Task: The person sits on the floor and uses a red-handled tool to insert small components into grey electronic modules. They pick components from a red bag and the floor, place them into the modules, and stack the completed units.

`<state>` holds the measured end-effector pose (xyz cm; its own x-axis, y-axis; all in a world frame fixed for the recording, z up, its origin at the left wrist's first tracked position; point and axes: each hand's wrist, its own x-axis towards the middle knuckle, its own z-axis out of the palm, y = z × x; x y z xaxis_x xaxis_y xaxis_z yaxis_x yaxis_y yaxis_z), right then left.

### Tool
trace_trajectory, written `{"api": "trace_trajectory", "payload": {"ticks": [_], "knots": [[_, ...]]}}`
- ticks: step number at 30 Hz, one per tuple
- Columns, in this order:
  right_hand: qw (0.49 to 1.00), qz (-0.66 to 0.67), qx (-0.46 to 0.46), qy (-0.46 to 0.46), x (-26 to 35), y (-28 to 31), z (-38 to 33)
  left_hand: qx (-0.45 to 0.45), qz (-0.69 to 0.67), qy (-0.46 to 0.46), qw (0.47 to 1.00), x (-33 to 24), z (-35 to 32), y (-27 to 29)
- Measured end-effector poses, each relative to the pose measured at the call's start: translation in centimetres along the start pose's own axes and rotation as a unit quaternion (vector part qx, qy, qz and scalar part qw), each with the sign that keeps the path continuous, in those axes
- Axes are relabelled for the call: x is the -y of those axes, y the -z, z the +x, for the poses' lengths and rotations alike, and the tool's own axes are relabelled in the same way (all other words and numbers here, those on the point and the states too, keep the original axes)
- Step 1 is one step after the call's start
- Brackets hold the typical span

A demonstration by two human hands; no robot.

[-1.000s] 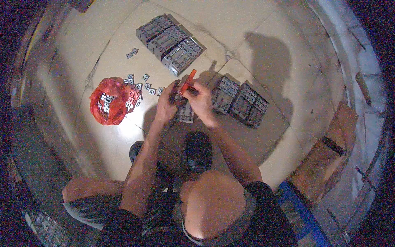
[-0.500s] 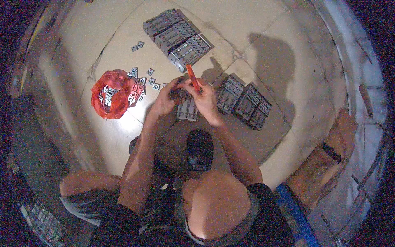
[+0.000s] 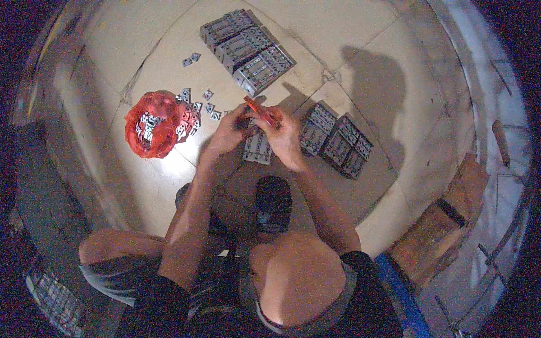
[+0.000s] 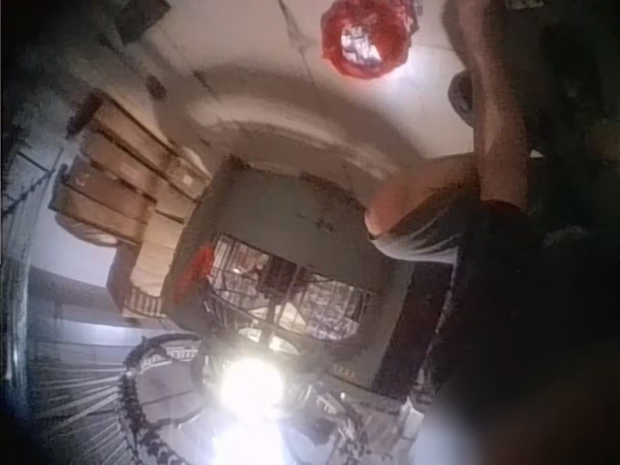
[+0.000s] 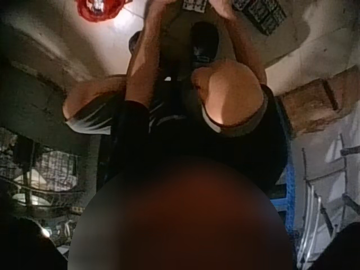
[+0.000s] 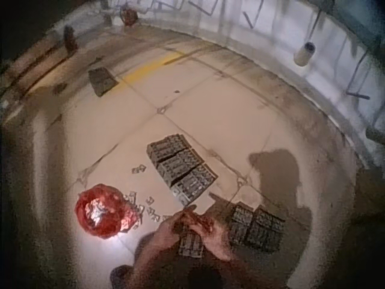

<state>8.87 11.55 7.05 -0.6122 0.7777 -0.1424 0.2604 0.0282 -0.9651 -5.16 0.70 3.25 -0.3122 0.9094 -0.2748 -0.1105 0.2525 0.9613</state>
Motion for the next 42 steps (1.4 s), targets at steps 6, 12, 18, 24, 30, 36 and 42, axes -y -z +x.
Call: {"api": "trace_trajectory", "payload": {"ticks": [6,12,18,24,30,36,42], "knots": [[0.998,-0.058,-0.019,-0.008,-0.6,-0.2,0.0,-0.044,0.046,0.026,0.998,0.5,-0.1,-0.5],[0.996,-0.057,0.013,0.065,0.2,0.2,0.1,-0.044,-0.048,-0.01,0.998,0.5,0.0,-0.9],[0.993,-0.063,0.065,0.082,0.6,0.9,-0.7,-0.108,0.181,-0.033,0.977,-0.4,-0.1,-1.4],[0.999,0.007,-0.033,0.039,-0.5,-0.1,-0.8,-0.128,0.224,-0.056,0.964,-0.7,0.2,-1.9],[1.0,-0.007,-0.006,0.014,0.4,0.2,-0.6,-0.117,0.21,-0.059,0.969,-0.8,0.0,-1.7],[0.986,-0.089,0.092,0.108,0.6,0.9,-2.6,-0.116,0.208,-0.069,0.969,-0.6,0.2,-1.7],[0.97,-0.122,0.088,0.192,-0.2,1.6,-2.0,-0.133,0.238,-0.085,0.958,-0.9,0.2,-1.9]]}}
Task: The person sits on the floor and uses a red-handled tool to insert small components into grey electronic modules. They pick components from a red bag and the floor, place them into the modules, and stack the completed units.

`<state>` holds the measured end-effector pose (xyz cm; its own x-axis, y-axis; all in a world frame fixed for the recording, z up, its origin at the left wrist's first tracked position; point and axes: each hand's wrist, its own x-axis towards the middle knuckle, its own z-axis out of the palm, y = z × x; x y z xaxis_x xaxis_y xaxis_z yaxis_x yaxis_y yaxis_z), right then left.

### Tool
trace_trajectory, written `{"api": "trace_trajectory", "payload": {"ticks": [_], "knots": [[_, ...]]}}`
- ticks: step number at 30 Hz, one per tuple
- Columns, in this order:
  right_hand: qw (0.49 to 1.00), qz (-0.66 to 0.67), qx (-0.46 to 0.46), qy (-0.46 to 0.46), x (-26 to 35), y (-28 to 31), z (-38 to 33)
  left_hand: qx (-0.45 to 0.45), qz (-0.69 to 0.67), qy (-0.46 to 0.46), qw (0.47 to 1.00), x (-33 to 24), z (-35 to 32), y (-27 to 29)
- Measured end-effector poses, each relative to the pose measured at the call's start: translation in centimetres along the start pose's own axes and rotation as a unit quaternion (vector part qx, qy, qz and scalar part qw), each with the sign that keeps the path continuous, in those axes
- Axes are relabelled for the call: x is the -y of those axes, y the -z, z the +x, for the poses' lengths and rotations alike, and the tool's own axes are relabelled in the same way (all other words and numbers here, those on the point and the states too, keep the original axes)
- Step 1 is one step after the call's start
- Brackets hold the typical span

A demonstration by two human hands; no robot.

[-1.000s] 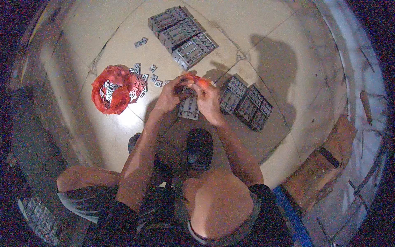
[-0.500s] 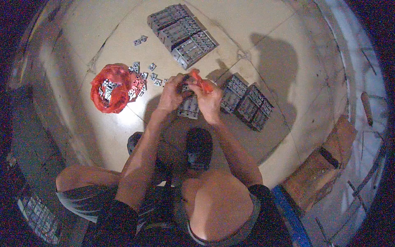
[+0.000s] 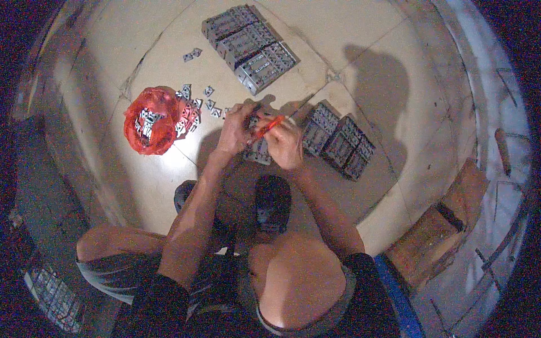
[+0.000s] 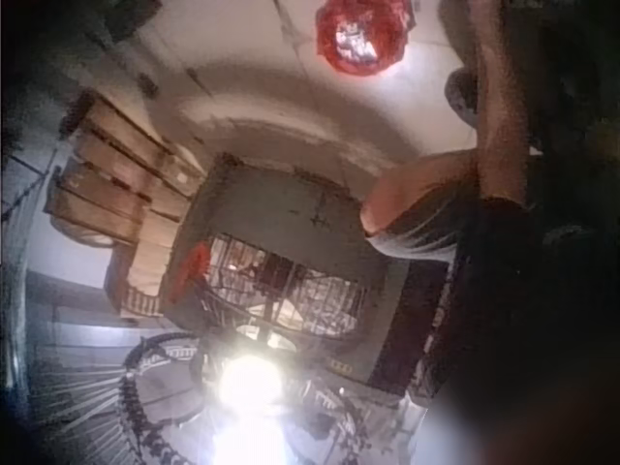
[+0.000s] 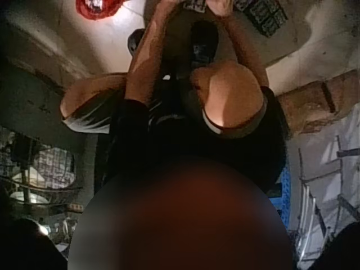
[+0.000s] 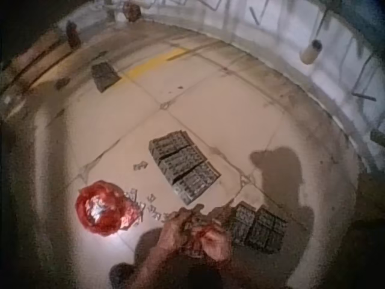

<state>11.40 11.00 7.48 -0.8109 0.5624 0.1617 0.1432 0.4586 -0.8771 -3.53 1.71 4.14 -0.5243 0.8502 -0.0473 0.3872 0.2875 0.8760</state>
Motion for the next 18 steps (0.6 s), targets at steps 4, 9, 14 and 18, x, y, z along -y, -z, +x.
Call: {"api": "trace_trajectory", "payload": {"ticks": [4,9,14,18], "knots": [[0.984,-0.078,0.021,0.161,0.2,-0.3,-0.7,0.024,-0.011,0.004,1.0,0.0,-0.1,0.2],[0.994,-0.052,-0.033,0.095,-0.1,-0.9,-1.7,-0.015,-0.011,0.003,1.0,0.3,-0.1,-0.3],[0.955,0.19,-0.086,-0.209,-0.9,-0.4,-0.1,0.002,-0.029,0.031,0.999,-0.2,0.1,-0.4],[0.972,0.038,0.01,-0.232,-2.0,1.5,3.7,0.017,0.023,-0.022,0.999,-0.4,1.2,0.1]]}}
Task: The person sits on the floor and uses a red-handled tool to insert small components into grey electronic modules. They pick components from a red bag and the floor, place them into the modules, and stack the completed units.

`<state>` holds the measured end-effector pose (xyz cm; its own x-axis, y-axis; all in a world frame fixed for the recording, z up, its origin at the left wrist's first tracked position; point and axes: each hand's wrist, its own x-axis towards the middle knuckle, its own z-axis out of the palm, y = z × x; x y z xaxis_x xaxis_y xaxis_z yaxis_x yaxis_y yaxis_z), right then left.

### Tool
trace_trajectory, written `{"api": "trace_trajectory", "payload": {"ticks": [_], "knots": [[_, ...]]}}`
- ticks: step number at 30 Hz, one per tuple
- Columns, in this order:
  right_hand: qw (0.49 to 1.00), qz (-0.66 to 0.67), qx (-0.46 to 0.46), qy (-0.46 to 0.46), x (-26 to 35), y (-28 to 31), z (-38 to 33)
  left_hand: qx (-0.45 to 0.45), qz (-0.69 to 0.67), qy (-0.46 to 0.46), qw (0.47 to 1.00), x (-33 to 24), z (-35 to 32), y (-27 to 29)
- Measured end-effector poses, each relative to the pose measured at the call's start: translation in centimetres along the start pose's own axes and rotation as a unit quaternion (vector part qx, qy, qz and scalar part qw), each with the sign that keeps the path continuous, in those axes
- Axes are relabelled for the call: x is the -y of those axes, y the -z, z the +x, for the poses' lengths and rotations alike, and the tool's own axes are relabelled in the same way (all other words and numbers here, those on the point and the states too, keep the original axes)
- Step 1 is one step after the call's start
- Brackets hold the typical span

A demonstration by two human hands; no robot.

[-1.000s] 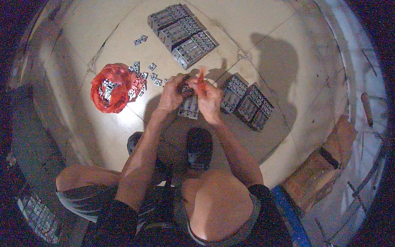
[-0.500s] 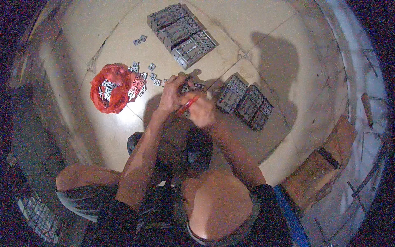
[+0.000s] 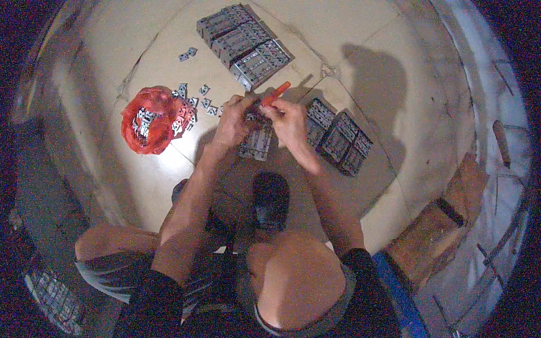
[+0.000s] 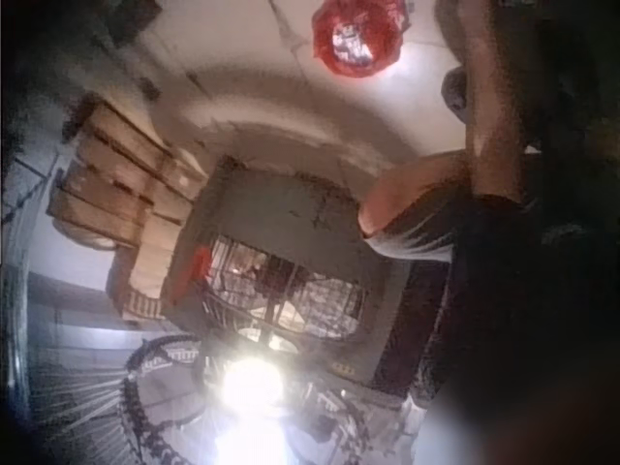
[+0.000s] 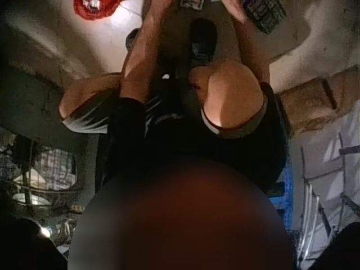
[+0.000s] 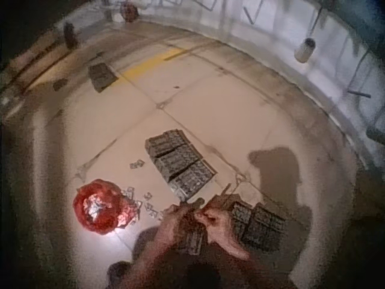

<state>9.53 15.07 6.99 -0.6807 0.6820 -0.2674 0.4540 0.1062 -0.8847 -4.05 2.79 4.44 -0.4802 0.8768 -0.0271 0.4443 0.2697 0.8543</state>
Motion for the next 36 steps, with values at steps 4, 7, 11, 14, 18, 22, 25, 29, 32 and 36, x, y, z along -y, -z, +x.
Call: {"api": "trace_trajectory", "payload": {"ticks": [4,7,11,14,18,22,25,29,32,36], "knots": [[0.998,0.014,0.02,0.049,1.1,0.3,-0.3,0.032,0.01,-0.035,0.999,0.2,-0.3,0.9],[0.999,0.022,0.032,0.023,1.3,-0.4,-2.1,0.031,0.038,-0.054,0.997,-0.1,-1.4,1.1],[0.997,0.012,0.011,0.07,0.6,-0.7,-2.6,0.019,0.069,-0.058,0.996,-0.5,-2.0,1.2],[0.998,-0.024,0.013,0.048,0.3,-0.9,-2.5,0.054,0.084,-0.045,0.994,-0.4,-1.6,1.5],[0.998,0.001,0.022,0.062,0.6,-0.9,-2.9,0.076,0.092,-0.043,0.992,0.0,-1.8,1.8],[0.995,-0.071,0.043,0.062,1.1,-0.5,-3.3,0.033,-0.109,0.048,0.992,0.9,-1.8,1.6],[0.997,-0.023,0.008,0.078,1.1,-1.1,-3.6,-0.04,-0.156,0.123,0.979,1.0,-2.0,1.0],[0.998,0.018,-0.033,0.047,1.2,-1.7,-3.6,-0.087,-0.142,0.194,0.967,0.2,-1.9,-0.4],[0.993,-0.046,-0.035,0.099,1.2,-1.5,-3.7,-0.086,-0.098,0.215,0.968,-0.3,-1.8,-1.0],[0.992,-0.046,0.013,0.118,0.7,-1.2,-3.5,-0.069,-0.1,0.252,0.96,-0.4,-1.7,-0.9]]}}
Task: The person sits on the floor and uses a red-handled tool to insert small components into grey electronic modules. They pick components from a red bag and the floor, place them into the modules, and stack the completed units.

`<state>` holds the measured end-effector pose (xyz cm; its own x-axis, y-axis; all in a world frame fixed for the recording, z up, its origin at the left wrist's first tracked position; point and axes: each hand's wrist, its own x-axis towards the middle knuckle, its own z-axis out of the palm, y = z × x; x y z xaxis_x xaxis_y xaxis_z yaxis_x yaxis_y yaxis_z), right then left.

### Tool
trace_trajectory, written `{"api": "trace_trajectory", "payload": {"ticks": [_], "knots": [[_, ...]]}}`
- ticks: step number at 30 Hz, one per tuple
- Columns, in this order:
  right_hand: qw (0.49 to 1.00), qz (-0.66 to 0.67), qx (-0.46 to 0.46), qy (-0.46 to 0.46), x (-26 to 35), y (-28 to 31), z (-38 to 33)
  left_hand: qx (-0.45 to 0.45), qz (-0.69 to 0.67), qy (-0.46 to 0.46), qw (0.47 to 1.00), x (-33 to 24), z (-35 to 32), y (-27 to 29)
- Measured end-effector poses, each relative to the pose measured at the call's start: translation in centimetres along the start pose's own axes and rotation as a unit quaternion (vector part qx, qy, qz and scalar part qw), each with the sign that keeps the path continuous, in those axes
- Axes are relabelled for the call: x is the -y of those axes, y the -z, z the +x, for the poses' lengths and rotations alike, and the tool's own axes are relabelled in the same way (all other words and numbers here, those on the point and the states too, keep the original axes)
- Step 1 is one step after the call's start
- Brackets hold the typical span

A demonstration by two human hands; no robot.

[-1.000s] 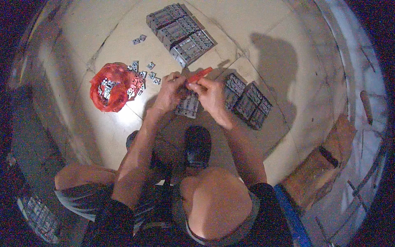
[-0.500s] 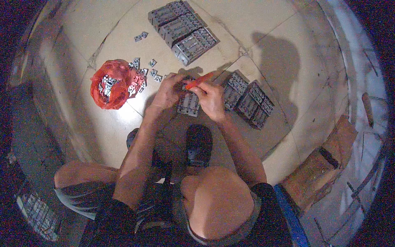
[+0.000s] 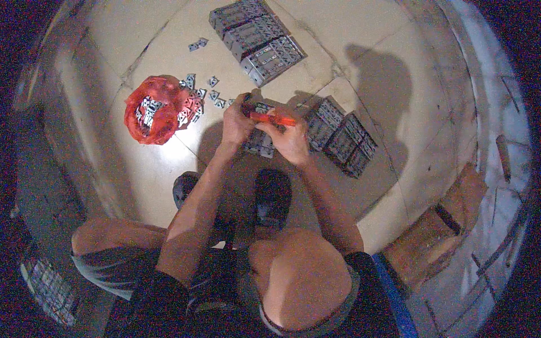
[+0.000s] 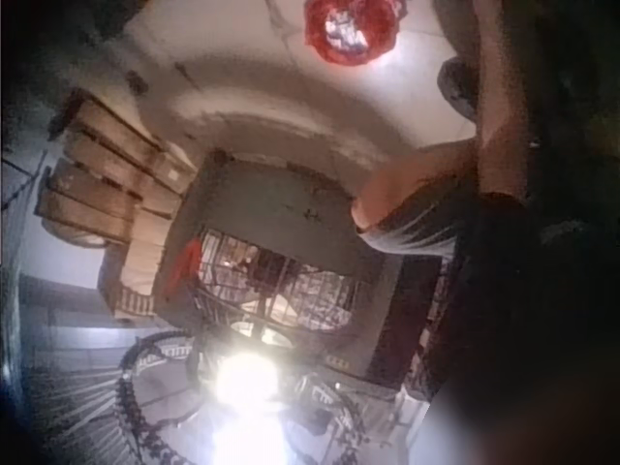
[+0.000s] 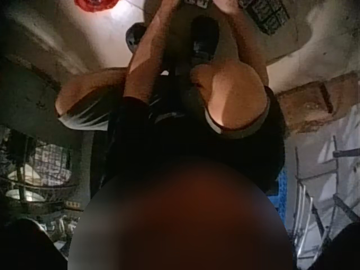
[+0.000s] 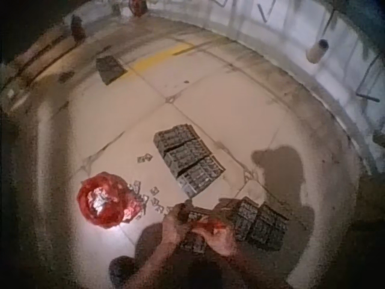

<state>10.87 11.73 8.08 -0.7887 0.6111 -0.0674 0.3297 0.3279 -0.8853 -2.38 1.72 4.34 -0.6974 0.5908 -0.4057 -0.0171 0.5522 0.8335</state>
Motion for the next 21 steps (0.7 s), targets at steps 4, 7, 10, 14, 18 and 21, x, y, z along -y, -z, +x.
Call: {"api": "trace_trajectory", "payload": {"ticks": [4,7,10,14,18,21], "knots": [[0.999,0.035,0.026,0.031,-0.92,-0.36,-0.04,-0.001,0.048,-0.023,0.999,-0.05,0.17,0.15],[0.996,0.086,0.006,-0.022,-1.12,-0.6,-0.01,-0.007,0.044,-0.033,0.998,-0.01,0.1,0.18],[0.999,0.022,-0.024,0.02,-0.81,-0.55,-0.22,-0.013,0.026,-0.027,0.999,0.1,-0.1,0.1],[0.997,0.065,-0.042,-0.014,-0.55,-0.82,-0.32,-0.011,0.01,0.002,1.0,0.42,-0.37,-0.02],[0.999,0.051,0.004,-0.002,-0.92,-0.74,0.2,-0.021,0.015,-0.035,0.999,0.65,-0.37,0.03],[0.999,0.036,0.002,0.002,-0.57,-0.4,0.29,-0.026,0.044,-0.04,0.998,0.52,-0.3,0.1]]}}
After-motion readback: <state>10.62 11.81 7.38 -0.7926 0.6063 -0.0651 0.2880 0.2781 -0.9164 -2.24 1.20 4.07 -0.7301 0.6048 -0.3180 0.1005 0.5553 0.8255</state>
